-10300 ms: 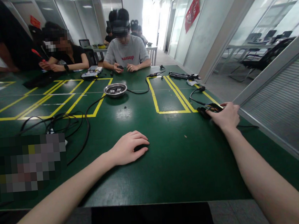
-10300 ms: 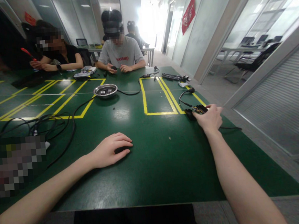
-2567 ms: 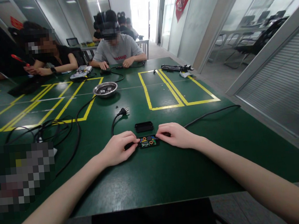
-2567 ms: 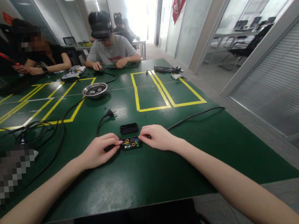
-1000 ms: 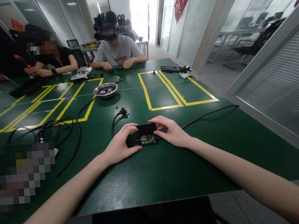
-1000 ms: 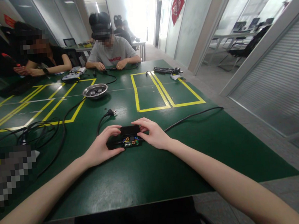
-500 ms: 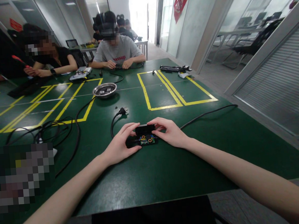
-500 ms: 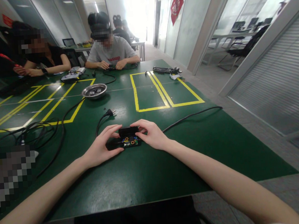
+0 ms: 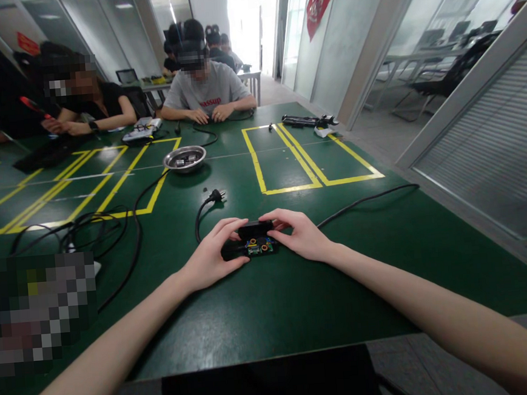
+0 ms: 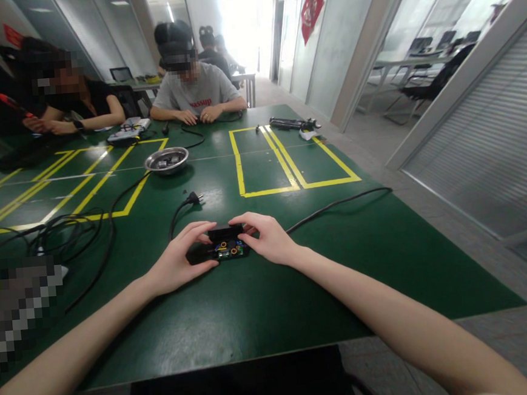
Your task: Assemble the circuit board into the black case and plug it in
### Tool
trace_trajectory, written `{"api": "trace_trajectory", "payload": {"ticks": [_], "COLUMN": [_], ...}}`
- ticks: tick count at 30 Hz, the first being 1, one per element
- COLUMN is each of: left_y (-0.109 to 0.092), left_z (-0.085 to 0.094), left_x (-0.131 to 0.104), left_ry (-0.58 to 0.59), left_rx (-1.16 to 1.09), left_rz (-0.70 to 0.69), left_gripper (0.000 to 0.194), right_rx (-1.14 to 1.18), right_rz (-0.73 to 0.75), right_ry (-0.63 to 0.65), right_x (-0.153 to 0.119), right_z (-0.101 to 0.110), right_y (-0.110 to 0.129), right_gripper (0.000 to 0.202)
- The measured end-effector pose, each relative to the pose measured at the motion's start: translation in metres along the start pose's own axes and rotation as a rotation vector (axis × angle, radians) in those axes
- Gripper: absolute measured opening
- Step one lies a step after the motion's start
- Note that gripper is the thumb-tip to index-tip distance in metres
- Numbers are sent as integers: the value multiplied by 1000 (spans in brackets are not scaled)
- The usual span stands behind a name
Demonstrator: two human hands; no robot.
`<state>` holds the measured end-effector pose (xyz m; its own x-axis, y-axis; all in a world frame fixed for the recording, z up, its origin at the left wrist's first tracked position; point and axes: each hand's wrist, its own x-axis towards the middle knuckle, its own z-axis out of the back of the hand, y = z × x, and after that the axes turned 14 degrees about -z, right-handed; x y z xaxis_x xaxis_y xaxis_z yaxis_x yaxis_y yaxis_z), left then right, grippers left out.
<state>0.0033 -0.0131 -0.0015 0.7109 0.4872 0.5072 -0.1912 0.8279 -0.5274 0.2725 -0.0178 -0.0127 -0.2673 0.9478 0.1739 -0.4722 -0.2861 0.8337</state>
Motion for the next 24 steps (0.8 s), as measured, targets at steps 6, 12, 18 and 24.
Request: {"api": "trace_trajectory", "payload": {"ticks": [6, 12, 18, 24], "left_y": [0, 0, 1, -2], "left_z": [1, 2, 1, 2], "left_x": [0, 0, 1, 2], "left_ry": [16, 30, 37, 27], "left_rx": [-12, 8, -1, -7], "left_rz": [-12, -11, -16, -59], "left_gripper": [68, 74, 74, 47], "right_rx": [-11, -25, -27, -27], "right_rz": [43, 38, 70, 202], "right_ry": [-3, -20, -6, 34], "right_x": [-1, -1, 0, -3], "right_z": [0, 0, 1, 6], "right_y": [1, 1, 0, 7], "right_gripper": [30, 28, 29, 14]}}
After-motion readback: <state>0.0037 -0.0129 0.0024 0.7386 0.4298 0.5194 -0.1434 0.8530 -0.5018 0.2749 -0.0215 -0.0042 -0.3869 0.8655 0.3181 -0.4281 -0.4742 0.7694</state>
